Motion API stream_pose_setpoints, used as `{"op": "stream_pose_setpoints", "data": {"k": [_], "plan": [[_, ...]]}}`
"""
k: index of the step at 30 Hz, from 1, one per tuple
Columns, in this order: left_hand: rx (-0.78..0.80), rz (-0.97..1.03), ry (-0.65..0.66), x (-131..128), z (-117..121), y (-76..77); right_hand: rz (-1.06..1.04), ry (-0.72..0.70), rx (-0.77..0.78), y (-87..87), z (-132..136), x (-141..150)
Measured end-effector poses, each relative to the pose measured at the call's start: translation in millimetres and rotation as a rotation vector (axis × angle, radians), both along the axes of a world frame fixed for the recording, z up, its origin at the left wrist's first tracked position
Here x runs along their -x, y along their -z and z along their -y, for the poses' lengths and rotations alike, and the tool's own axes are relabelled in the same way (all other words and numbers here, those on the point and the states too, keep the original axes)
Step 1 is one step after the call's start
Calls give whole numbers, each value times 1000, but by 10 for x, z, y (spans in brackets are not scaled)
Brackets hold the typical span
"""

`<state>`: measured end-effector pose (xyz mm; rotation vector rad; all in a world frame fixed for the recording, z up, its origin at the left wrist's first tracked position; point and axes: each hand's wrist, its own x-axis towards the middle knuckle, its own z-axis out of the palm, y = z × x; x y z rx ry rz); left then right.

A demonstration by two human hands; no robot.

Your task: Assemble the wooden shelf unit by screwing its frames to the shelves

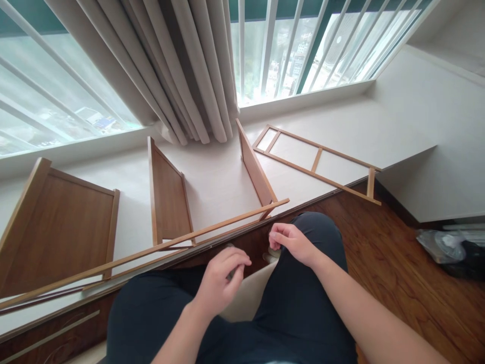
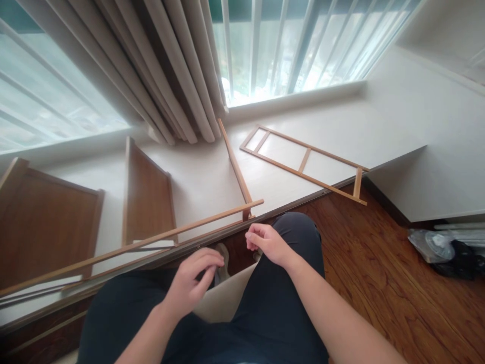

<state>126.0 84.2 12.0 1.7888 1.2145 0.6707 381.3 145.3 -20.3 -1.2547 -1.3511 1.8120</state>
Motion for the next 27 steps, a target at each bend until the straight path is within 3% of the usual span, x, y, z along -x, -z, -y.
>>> {"op": "stream_pose_setpoints", "data": {"k": [4, 7, 13, 20, 27], "plan": [[371, -206, 70, 135, 367, 693, 192, -256, 6, 12, 37, 43], [500, -327, 276, 174, 376, 946, 360, -376, 15, 38, 25, 72], [553, -374, 332, 83, 151, 1159, 516, -484, 108, 181, -68, 104], [656, -372, 369, 38, 175, 1252, 658, -554, 214, 414, -46, 57], [728, -422, 335, 4, 291, 1390, 572, -351, 250, 563, 123, -86]]}}
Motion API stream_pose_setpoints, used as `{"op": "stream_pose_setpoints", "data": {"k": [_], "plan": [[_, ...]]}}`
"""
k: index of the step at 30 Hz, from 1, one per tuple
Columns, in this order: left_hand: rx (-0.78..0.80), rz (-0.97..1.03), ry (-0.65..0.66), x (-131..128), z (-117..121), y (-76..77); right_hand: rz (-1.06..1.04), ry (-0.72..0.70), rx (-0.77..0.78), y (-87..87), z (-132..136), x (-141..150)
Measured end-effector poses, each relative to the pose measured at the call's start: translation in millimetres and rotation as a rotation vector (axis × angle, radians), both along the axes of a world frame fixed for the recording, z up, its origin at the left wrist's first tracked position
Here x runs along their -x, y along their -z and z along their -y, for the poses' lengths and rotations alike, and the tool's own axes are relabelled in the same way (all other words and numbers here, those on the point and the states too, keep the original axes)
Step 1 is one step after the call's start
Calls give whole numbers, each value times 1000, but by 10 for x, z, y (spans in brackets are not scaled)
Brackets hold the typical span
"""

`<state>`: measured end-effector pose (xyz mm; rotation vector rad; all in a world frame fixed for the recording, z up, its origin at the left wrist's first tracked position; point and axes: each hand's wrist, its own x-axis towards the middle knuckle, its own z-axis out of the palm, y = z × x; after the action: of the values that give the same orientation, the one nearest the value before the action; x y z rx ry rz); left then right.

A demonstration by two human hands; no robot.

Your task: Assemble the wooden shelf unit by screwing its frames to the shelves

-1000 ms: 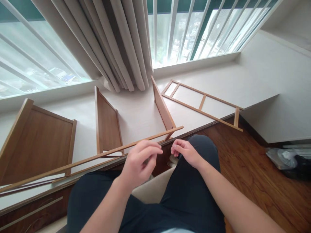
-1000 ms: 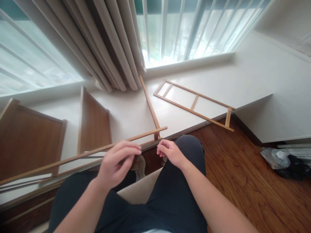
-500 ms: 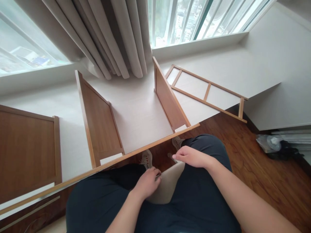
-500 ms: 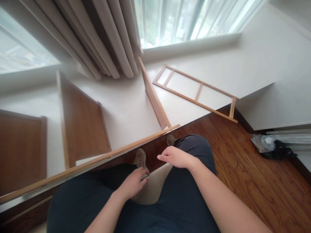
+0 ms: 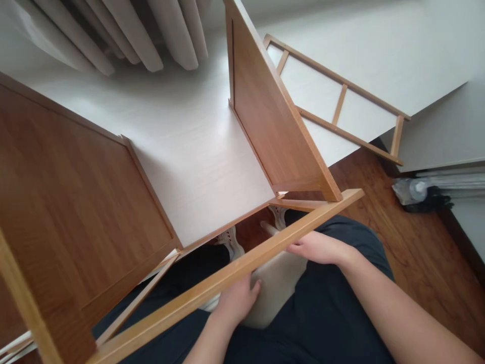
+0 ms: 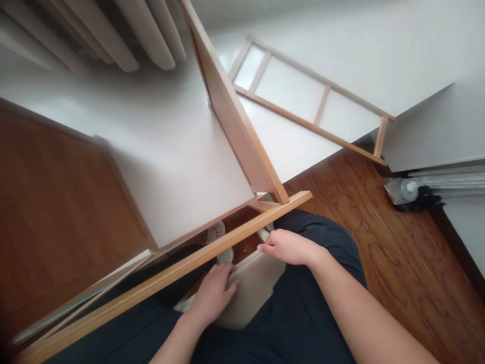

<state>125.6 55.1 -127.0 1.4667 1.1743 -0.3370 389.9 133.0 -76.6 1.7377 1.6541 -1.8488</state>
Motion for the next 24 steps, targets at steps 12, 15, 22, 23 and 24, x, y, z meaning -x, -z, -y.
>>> {"op": "stream_pose_setpoints", "data": {"k": [12, 15, 22, 23, 24], "plan": [[-114, 35, -143, -376, 7, 147, -184, -431, -108, -410, -3, 166], [-223, 0, -150, -613, -44, 188, -261, -476, -209, -590, 14, 35], [-305, -115, -33, -1113, -187, 326, -1449, 525, -185, 133, 179, -1574], [-313, -122, -23, -1123, -187, 346, -1410, 879, -219, 473, 283, -1849], [-323, -124, -14, -1116, -181, 362, -1246, 1173, -206, 849, 423, -2086]]}}
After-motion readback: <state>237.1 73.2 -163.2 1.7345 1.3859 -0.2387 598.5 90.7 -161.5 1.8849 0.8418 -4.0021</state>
